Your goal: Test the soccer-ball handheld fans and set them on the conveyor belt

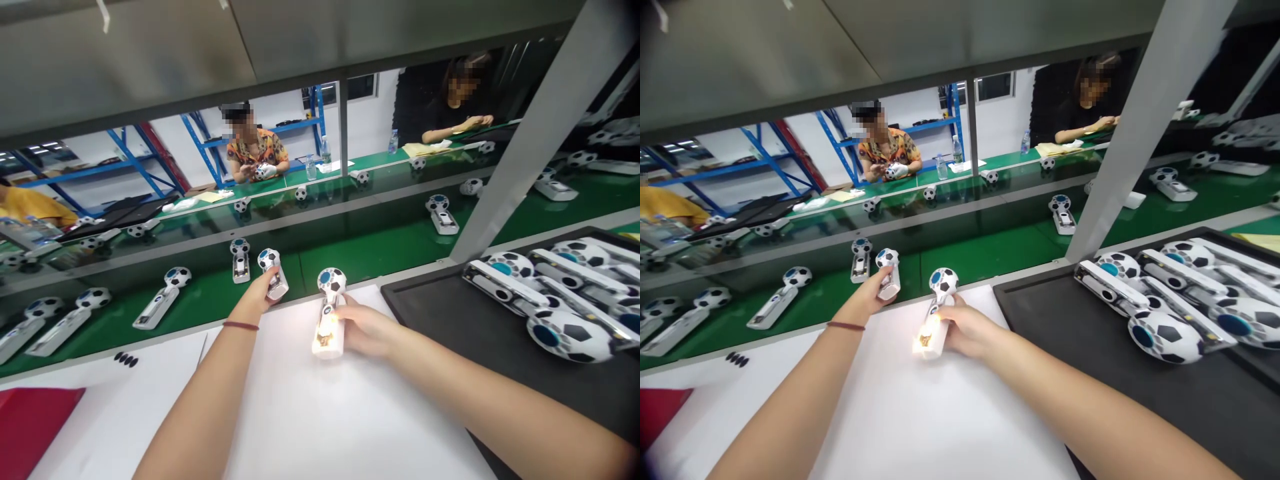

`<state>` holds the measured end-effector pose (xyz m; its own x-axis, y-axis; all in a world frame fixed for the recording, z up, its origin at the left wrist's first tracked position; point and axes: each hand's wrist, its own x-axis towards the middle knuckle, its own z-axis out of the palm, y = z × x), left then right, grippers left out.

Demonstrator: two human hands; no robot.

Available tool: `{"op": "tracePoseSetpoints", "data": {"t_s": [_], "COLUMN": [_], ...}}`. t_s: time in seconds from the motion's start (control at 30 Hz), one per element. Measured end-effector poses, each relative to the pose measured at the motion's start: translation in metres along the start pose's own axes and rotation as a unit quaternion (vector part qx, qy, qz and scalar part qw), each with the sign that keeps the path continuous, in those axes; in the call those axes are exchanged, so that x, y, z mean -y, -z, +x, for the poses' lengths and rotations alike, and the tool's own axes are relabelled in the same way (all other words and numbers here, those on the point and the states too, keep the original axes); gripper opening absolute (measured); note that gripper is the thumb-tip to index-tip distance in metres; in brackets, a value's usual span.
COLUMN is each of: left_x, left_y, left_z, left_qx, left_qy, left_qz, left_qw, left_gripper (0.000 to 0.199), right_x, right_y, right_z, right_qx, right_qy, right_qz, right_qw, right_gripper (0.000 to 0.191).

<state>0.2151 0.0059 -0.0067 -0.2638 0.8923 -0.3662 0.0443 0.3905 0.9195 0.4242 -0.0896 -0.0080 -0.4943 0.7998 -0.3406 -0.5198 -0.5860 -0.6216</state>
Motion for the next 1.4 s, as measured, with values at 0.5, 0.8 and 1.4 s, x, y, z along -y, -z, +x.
{"op": "tracePoseSetpoints", "data": {"t_s": [0.5,0.8,1.4], "left_x": [0.079,0.079,0.081], "left_y": [0.011,0.011,0.011], "left_z": [-0.107,-0.107,-0.105], "left_qx": [0.083,0.087,0.109], "left_qy": [-0.041,-0.031,-0.046], "left_qz": [-0.151,-0.145,-0.137], "left_qw": [0.984,0.985,0.983], "left_gripper": [0.052,0.057,0.054], "right_x": [0.001,0.001,0.001], "right_y": [-0.003,-0.002,0.002], "right_z": [0.001,-0.002,-0.002], "right_qx": [-0.018,0.013,0.056], "right_qy": [0.063,0.087,0.091], "right_qz": [-0.019,-0.045,-0.053], "right_qw": [0.998,0.995,0.993], "right_gripper": [0.062,0.076,0.085]}}
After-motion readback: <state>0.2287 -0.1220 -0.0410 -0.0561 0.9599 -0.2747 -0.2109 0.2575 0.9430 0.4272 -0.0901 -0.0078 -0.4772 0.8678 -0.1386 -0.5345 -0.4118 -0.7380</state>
